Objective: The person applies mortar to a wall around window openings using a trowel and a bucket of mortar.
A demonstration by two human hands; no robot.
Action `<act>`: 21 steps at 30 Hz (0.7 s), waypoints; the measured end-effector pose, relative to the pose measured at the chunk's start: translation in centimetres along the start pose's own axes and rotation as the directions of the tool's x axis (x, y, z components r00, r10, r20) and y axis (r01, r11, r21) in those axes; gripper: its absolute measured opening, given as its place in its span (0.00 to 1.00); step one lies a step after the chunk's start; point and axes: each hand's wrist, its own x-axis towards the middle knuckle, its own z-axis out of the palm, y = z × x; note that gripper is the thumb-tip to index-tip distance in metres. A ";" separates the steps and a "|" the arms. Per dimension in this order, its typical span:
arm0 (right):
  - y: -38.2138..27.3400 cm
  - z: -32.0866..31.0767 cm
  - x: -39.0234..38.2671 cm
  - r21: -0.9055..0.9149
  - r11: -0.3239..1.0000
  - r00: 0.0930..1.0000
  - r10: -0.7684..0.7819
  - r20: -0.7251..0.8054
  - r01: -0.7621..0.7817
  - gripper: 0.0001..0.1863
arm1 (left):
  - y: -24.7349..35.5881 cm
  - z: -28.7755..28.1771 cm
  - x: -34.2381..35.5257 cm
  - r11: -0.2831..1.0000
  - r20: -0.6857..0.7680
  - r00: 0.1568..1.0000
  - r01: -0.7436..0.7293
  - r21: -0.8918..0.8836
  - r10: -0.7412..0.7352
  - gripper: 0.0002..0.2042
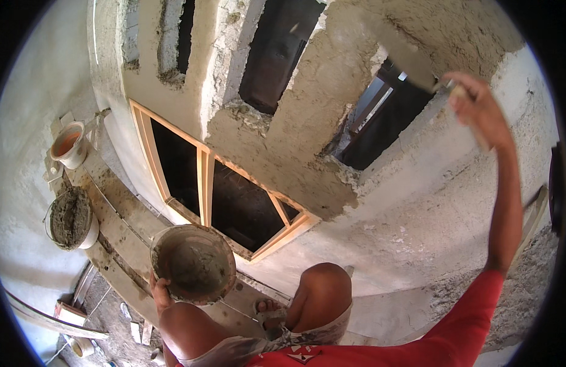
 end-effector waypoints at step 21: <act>1.8 13.3 3.2 0.023 1.000 0.994 -0.016 0.111 0.014 0.23 | -1.3 -0.4 0.1 0.997 0.004 1.000 -0.024 0.072 0.024 0.35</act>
